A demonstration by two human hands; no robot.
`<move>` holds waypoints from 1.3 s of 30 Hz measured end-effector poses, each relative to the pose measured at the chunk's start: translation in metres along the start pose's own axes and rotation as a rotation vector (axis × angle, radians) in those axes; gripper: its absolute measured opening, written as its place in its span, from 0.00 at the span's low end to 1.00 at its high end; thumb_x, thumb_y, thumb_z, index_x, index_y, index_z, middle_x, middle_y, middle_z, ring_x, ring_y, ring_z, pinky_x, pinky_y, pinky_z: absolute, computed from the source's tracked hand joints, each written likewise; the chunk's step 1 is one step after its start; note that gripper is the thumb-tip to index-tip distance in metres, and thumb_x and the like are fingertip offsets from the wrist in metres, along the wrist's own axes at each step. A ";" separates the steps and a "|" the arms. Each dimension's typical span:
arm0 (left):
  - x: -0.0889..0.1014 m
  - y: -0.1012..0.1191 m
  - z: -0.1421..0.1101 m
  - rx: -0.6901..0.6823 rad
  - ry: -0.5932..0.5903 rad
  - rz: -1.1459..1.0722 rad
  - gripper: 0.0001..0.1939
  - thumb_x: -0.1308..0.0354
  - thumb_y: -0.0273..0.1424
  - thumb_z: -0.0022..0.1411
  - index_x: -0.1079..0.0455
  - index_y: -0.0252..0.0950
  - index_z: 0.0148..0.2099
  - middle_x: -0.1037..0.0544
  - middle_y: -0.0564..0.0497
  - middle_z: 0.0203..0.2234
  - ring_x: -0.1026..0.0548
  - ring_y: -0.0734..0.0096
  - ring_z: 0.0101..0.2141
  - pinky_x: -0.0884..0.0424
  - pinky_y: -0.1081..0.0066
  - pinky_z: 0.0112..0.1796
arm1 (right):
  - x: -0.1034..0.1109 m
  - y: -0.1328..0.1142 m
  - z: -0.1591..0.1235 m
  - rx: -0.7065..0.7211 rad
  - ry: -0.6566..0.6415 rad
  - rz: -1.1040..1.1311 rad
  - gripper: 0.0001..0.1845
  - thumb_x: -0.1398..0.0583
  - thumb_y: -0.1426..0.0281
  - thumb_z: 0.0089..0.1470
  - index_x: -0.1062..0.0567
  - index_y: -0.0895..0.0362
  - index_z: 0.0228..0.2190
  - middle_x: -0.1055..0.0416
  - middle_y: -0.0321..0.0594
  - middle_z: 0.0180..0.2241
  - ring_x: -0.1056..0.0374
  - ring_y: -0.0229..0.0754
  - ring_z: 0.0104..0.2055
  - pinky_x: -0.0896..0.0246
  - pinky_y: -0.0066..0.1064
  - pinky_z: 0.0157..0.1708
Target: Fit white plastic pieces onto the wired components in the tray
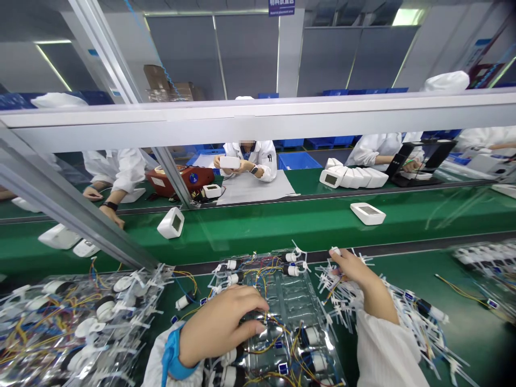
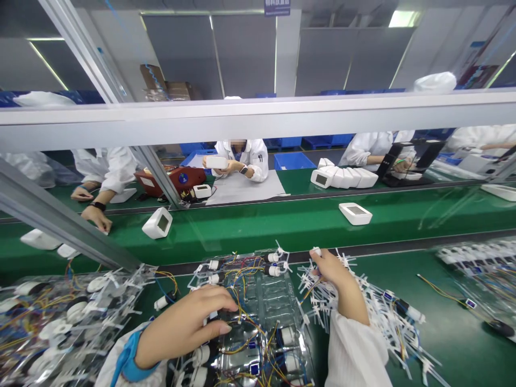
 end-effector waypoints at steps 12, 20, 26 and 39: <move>0.001 -0.003 0.000 0.026 -0.007 0.009 0.11 0.41 0.36 0.70 0.30 0.42 0.52 0.23 0.50 0.46 0.25 0.59 0.46 0.33 0.62 0.49 | 0.005 -0.020 -0.033 0.069 -0.127 0.268 0.19 0.39 0.51 0.63 0.30 0.54 0.36 0.26 0.41 0.35 0.26 0.43 0.32 0.33 0.26 0.25; 0.001 0.000 -0.001 0.020 -0.012 0.020 0.11 0.41 0.36 0.70 0.30 0.42 0.52 0.22 0.50 0.46 0.25 0.59 0.47 0.32 0.63 0.48 | 0.010 -0.030 -0.045 0.089 -0.143 0.305 0.21 0.36 0.49 0.56 0.30 0.54 0.34 0.27 0.42 0.34 0.25 0.47 0.37 0.32 0.29 0.29; 0.001 0.000 -0.001 0.017 -0.008 0.017 0.11 0.40 0.35 0.69 0.29 0.41 0.52 0.22 0.49 0.45 0.24 0.59 0.46 0.32 0.64 0.46 | 0.018 -0.036 -0.057 0.147 -0.153 0.289 0.26 0.35 0.44 0.51 0.28 0.55 0.31 0.26 0.44 0.34 0.27 0.49 0.38 0.34 0.29 0.28; 0.000 0.001 0.003 -0.015 -0.024 0.021 0.08 0.40 0.33 0.69 0.25 0.42 0.49 0.21 0.51 0.43 0.22 0.63 0.42 0.32 0.67 0.43 | 0.024 -0.037 -0.064 0.226 -0.214 0.449 0.32 0.33 0.39 0.47 0.27 0.55 0.34 0.27 0.43 0.35 0.27 0.48 0.36 0.30 0.31 0.31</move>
Point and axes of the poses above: each hand's wrist, its own z-axis towards the middle knuckle, its own x-axis out of the back of the hand, y = z × x, the point moved 2 cm from there along z, towards the middle knuckle
